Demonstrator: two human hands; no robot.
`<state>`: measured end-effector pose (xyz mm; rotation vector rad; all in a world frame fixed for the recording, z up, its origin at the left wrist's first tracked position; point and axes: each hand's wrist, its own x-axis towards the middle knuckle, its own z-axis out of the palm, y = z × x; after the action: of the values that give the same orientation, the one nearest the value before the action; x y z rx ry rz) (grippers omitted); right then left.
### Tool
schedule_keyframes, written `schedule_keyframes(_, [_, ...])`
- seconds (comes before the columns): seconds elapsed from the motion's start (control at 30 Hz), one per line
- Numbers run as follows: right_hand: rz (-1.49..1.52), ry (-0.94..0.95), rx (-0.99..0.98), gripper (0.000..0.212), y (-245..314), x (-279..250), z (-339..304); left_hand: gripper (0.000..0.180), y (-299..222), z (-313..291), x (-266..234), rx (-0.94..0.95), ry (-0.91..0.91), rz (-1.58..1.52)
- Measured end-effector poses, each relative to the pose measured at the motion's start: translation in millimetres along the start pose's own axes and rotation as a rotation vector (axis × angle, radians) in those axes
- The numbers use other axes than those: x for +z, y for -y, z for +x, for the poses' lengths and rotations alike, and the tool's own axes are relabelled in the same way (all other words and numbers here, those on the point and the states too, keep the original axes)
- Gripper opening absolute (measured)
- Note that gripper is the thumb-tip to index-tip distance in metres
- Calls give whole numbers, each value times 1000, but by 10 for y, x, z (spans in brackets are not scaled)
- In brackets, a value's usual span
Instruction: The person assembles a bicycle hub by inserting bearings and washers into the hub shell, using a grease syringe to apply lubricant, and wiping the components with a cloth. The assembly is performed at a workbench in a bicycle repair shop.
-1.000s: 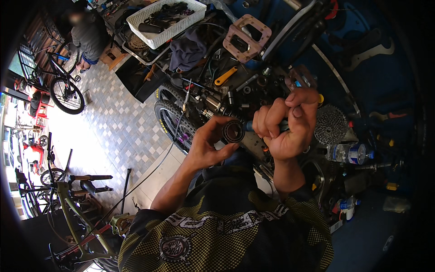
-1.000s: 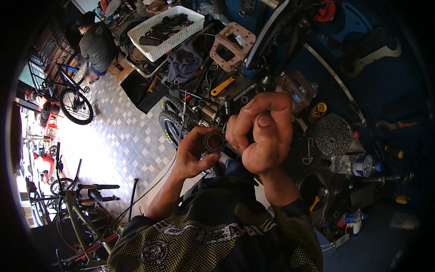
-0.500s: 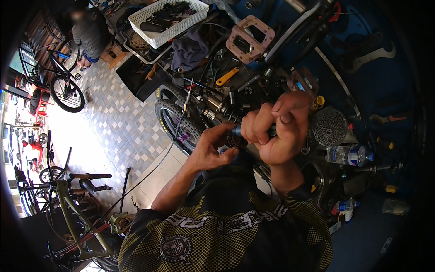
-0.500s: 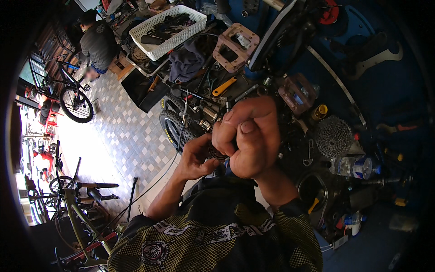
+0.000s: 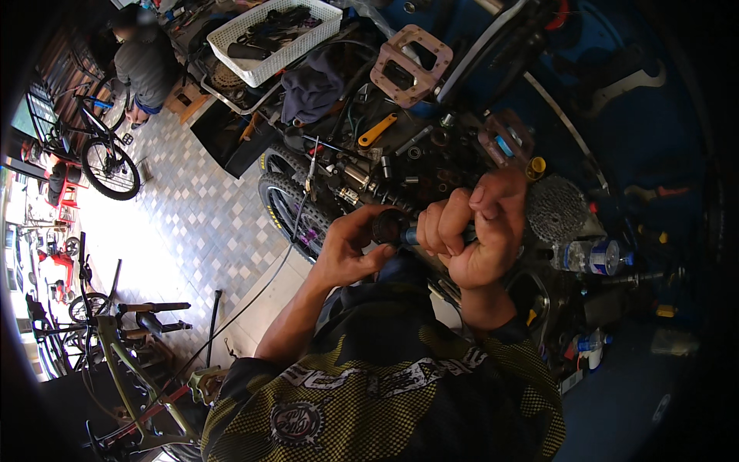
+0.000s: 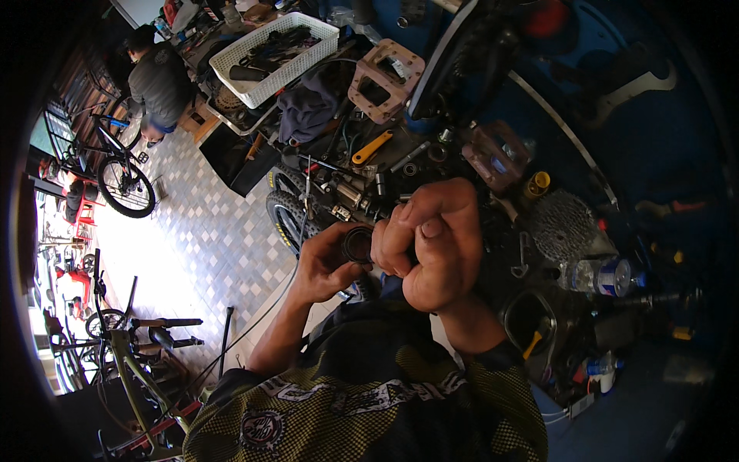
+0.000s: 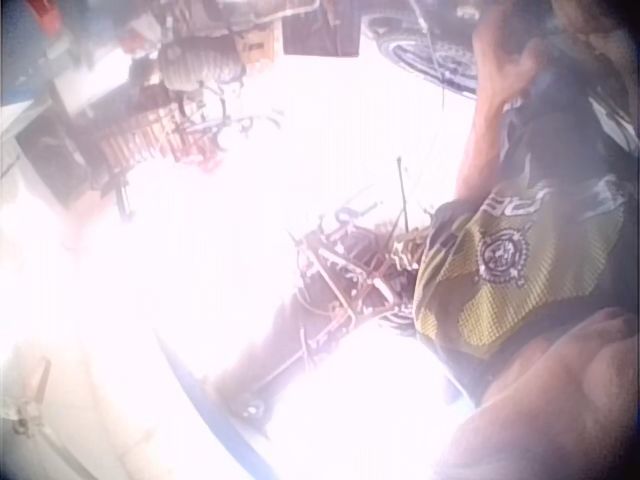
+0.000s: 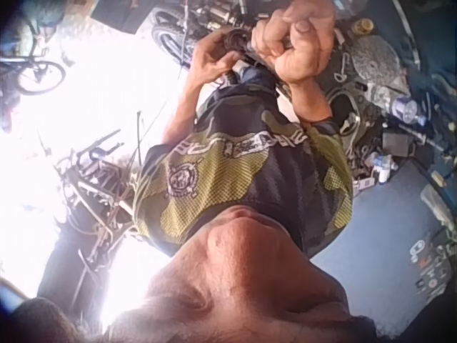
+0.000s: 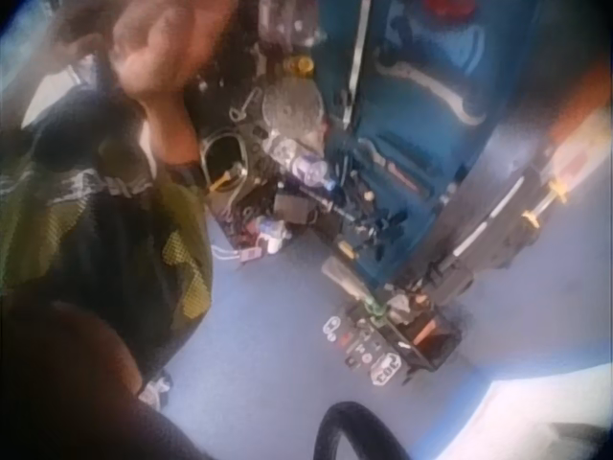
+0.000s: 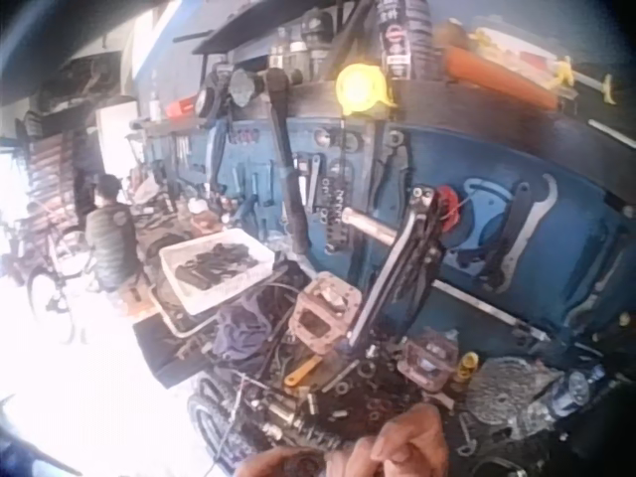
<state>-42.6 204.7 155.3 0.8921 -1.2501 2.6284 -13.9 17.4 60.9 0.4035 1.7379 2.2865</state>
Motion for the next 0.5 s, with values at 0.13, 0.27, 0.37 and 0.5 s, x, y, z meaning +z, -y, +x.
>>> schedule_keyframes(0.13, [66,40,-23,20,1,-164,-86,59,93,-75,-71,-16,117,-54])
schedule_keyframes(0.27, [-17,8,-29,31,209,-657,-272,71,234,-172,-40,-83,103,-182])
schedule_keyframes(0.37, [-516,8,107,29,380,-1172,-335,70,524,-320,-220,-70,100,-331])
schedule_keyframes(0.5, [-1131,-41,411,21,359,-1658,-409,65,490,-342,-252,-60,58,-409])
